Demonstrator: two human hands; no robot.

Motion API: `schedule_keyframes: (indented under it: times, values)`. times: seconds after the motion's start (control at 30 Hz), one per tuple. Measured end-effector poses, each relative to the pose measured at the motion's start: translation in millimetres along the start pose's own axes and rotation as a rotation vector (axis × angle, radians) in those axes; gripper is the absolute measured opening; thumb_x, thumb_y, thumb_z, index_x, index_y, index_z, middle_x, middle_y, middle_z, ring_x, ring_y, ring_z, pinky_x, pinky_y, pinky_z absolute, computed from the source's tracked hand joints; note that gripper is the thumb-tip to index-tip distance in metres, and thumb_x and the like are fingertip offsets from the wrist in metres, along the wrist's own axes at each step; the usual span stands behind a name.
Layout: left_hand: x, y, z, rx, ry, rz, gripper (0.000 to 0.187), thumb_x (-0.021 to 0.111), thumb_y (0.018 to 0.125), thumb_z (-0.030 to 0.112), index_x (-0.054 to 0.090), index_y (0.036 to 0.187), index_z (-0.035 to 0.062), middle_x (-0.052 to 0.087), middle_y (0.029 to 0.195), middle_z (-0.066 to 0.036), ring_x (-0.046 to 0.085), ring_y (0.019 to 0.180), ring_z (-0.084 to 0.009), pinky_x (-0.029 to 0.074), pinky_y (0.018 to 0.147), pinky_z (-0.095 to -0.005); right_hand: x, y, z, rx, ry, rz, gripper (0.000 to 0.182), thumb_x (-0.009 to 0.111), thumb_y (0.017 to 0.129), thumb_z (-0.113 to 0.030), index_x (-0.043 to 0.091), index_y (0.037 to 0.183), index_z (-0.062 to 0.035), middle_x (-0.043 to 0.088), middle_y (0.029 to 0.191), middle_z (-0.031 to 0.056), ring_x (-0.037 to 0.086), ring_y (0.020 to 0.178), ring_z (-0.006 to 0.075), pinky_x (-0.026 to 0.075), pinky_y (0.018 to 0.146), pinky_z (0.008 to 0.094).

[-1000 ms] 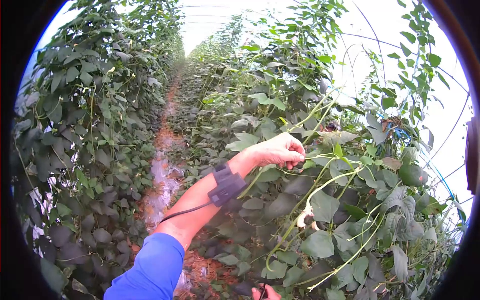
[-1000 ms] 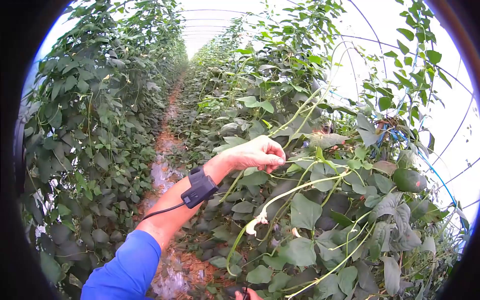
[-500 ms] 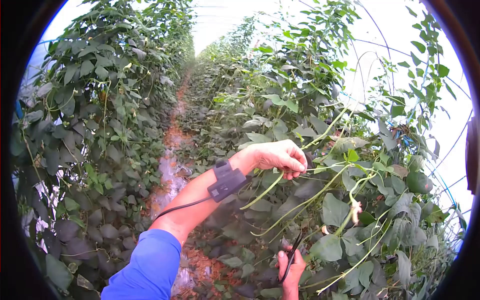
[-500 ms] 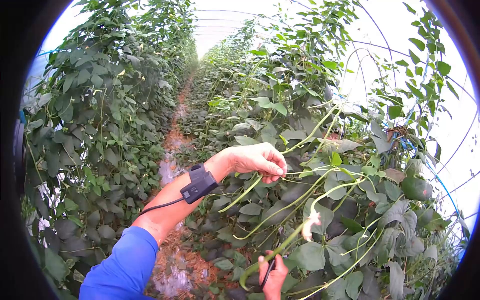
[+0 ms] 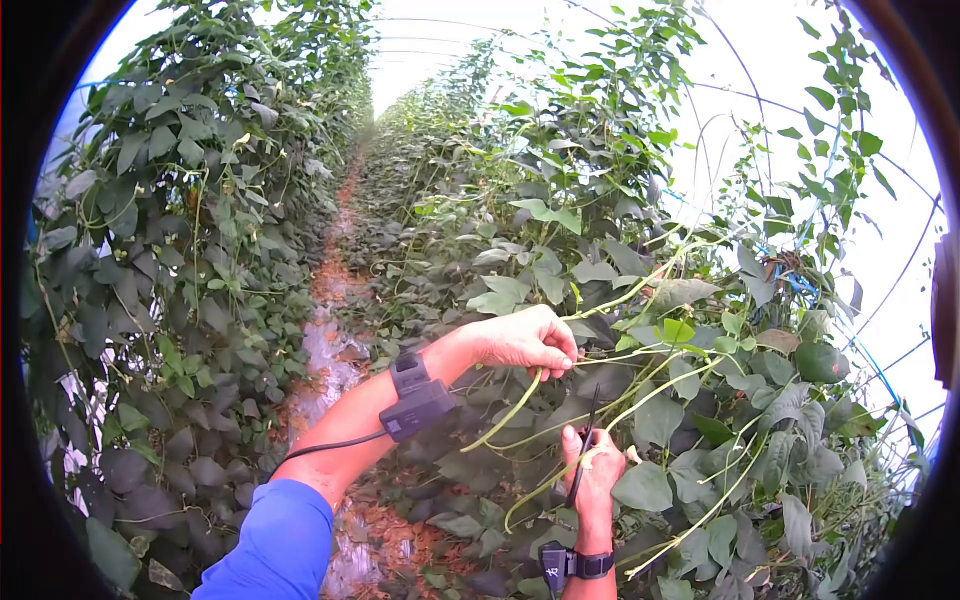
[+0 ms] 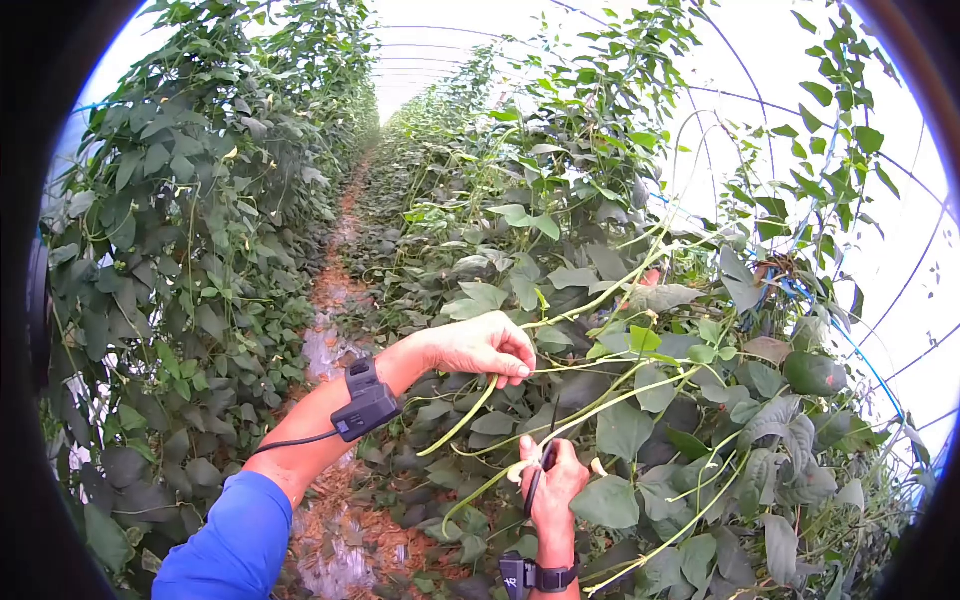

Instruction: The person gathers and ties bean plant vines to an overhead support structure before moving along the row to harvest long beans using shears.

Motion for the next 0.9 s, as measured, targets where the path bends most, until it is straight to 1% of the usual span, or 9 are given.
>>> schedule_keyframes:
  times: [0.1, 0.27, 0.3, 0.5, 0.53, 0.57, 0.73, 0.8, 0.9]
  values:
    - [8, -4, -2, 0.005, 0.104, 0.046, 0.015, 0.06, 0.087, 0.011, 0.064, 0.093, -0.0023, 0.065, 0.073, -0.004, 0.057, 0.061, -0.0079, 0.047, 0.057, -0.0225, -4, -7, 6, 0.028, 0.07, -0.013, 0.043, 0.075, 0.079, -0.039, 0.059, 0.075, 0.0013, 0.052, 0.053, 0.0054, 0.046, 0.048, 0.0104, 0.04, 0.047, 0.03]
    - [26, -6, -11, 0.066, 0.237, 0.096, 0.016, 0.061, 0.086, 0.012, 0.064, 0.093, -0.0021, 0.064, 0.071, -0.004, 0.058, 0.062, -0.0071, 0.048, 0.056, -0.0233, -3, 0, -8, 0.13, 0.123, -0.122, 0.041, 0.069, 0.084, -0.039, 0.062, 0.086, 0.0014, 0.056, 0.059, 0.0042, 0.05, 0.054, 0.0116, 0.043, 0.053, 0.03]
    - [30, -7, -13, 0.076, 0.268, 0.123, 0.016, 0.061, 0.085, 0.012, 0.064, 0.092, -0.0019, 0.064, 0.07, -0.003, 0.058, 0.062, -0.0069, 0.047, 0.056, -0.0234, 0, 2, -4, 0.083, 0.216, -0.063, 0.043, 0.075, 0.079, -0.039, 0.06, 0.084, 0.0006, 0.052, 0.052, 0.0016, 0.047, 0.046, 0.007, 0.039, 0.044, 0.0261]
    - [50, -8, -31, 0.195, 0.447, 0.23, 0.012, 0.063, 0.08, 0.007, 0.066, 0.089, 0.0001, 0.063, 0.066, -0.005, 0.054, 0.058, -0.0074, 0.045, 0.054, -0.026, 11, 8, 19, 0.012, 0.275, -0.005, 0.032, 0.075, 0.081, -0.029, 0.06, 0.075, -0.0011, 0.046, 0.046, 0.0006, 0.041, 0.044, 0.0071, 0.034, 0.042, 0.0278]
    - [52, -7, -36, 0.22, 0.455, 0.252, 0.011, 0.064, 0.08, 0.007, 0.066, 0.089, 0.0001, 0.063, 0.066, -0.006, 0.055, 0.057, -0.009, 0.045, 0.054, -0.027, 12, 7, 22, -0.032, 0.263, -0.011, 0.03, 0.074, 0.082, -0.027, 0.06, 0.071, -0.0018, 0.046, 0.046, 0.0014, 0.038, 0.043, 0.0076, 0.033, 0.042, 0.0283]
    - [54, -6, -39, 0.246, 0.464, 0.274, 0.011, 0.064, 0.079, 0.007, 0.065, 0.088, 0.0001, 0.063, 0.066, -0.007, 0.055, 0.056, -0.0106, 0.045, 0.054, -0.028, 10, 3, 21, -0.031, 0.258, -0.017, 0.041, 0.068, 0.087, -0.027, 0.049, 0.061, -0.0016, 0.041, 0.051, -0.002, 0.032, 0.052, 0.006, 0.03, 0.045, 0.0271]
    - [56, -9, -62, 0.267, 0.597, 0.311, 0.01, 0.065, 0.076, 0.006, 0.065, 0.083, -0.0011, 0.064, 0.07, -0.015, 0.062, 0.061, -0.0269, 0.048, 0.056, -0.0347, 0, -8, 25, 0.01, 0.158, -0.037, 0.042, 0.07, 0.085, -0.029, 0.048, 0.062, -0.001, 0.041, 0.051, 0.0016, 0.032, 0.052, 0.0077, 0.032, 0.045, 0.0285]
    - [57, -9, -72, 0.292, 0.68, 0.262, 0.01, 0.063, 0.076, 0.005, 0.065, 0.083, -0.0015, 0.064, 0.072, -0.016, 0.064, 0.065, -0.0309, 0.049, 0.058, -0.0377, -8, -14, 24, -0.01, 0.112, -0.138, 0.034, 0.071, 0.083, -0.028, 0.058, 0.069, -0.0006, 0.048, 0.048, 0.0095, 0.043, 0.04, 0.0176, 0.038, 0.044, 0.0333]
    - [54, -7, -94, 0.219, 0.822, 0.232, 0.01, 0.061, 0.074, 0.004, 0.065, 0.082, -0.0009, 0.063, 0.074, -0.016, 0.062, 0.07, -0.0356, 0.05, 0.062, -0.042, -30, -27, 9, -0.094, 0.091, -0.295, 0.029, 0.073, 0.082, -0.029, 0.062, 0.082, -0.0014, 0.053, 0.054, 0.0084, 0.052, 0.046, 0.0194, 0.04, 0.046, 0.0327]
Point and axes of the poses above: each hand's wrist, its own y-axis towards the middle knuckle, its own x-axis out of the palm, z = x × y, the point moved 3 cm from there along y, towards the middle knuckle
